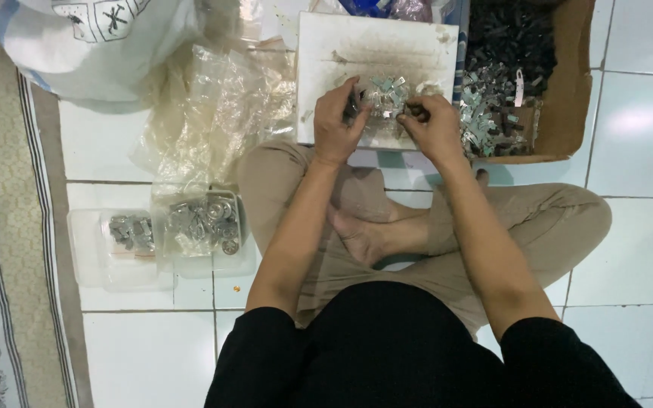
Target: A person sits on the floor and picks up small metal hinges from a box, arranging them neatly on a white board.
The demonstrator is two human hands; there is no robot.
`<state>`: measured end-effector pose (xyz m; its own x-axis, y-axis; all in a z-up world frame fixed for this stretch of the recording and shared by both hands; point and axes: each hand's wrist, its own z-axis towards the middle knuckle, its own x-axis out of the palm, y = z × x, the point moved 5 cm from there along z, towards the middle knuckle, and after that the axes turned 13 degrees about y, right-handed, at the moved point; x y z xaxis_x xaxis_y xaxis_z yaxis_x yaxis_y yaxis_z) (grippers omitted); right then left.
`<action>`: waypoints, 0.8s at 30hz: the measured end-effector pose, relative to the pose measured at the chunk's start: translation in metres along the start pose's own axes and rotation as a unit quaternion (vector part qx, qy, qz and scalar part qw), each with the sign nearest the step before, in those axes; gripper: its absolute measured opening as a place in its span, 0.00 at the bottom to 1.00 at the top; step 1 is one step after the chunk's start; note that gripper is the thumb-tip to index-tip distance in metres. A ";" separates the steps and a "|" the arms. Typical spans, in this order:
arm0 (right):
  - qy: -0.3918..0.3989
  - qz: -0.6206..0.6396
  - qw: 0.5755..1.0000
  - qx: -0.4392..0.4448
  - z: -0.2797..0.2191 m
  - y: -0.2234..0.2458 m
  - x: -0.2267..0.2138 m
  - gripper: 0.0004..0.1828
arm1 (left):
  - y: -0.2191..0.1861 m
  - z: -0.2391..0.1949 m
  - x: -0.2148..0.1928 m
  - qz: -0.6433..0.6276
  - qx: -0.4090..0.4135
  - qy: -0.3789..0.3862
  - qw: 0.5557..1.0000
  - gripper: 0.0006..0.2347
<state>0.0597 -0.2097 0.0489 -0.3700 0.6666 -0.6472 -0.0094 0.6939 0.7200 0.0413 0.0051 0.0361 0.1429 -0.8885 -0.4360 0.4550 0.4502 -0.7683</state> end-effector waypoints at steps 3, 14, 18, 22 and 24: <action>-0.067 -0.055 0.989 -0.124 0.015 -0.006 -0.001 0.12 | 0.021 -0.009 0.016 -0.001 -0.045 -0.042 0.998 0.22; -0.050 -0.196 0.967 -0.157 0.022 0.045 0.012 0.34 | 0.016 -0.006 0.012 -0.002 -0.043 -0.028 0.999 0.21; -0.111 -0.284 0.933 -0.191 0.045 0.018 0.034 0.26 | 0.012 -0.003 0.006 -0.002 -0.036 -0.019 0.999 0.20; -0.107 -0.285 0.926 -0.221 0.048 0.012 0.041 0.15 | 0.010 -0.004 0.004 -0.008 -0.040 -0.030 0.999 0.21; -0.080 -0.259 0.936 -0.225 0.043 0.013 0.036 0.09 | 0.011 -0.004 0.006 -0.008 -0.028 -0.033 0.999 0.21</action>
<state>0.0862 -0.1649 0.0239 -0.0636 0.3291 -0.9422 -0.5533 0.7741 0.3077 0.0440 0.0052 0.0228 0.1941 -0.8991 -0.3924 0.4084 0.4377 -0.8010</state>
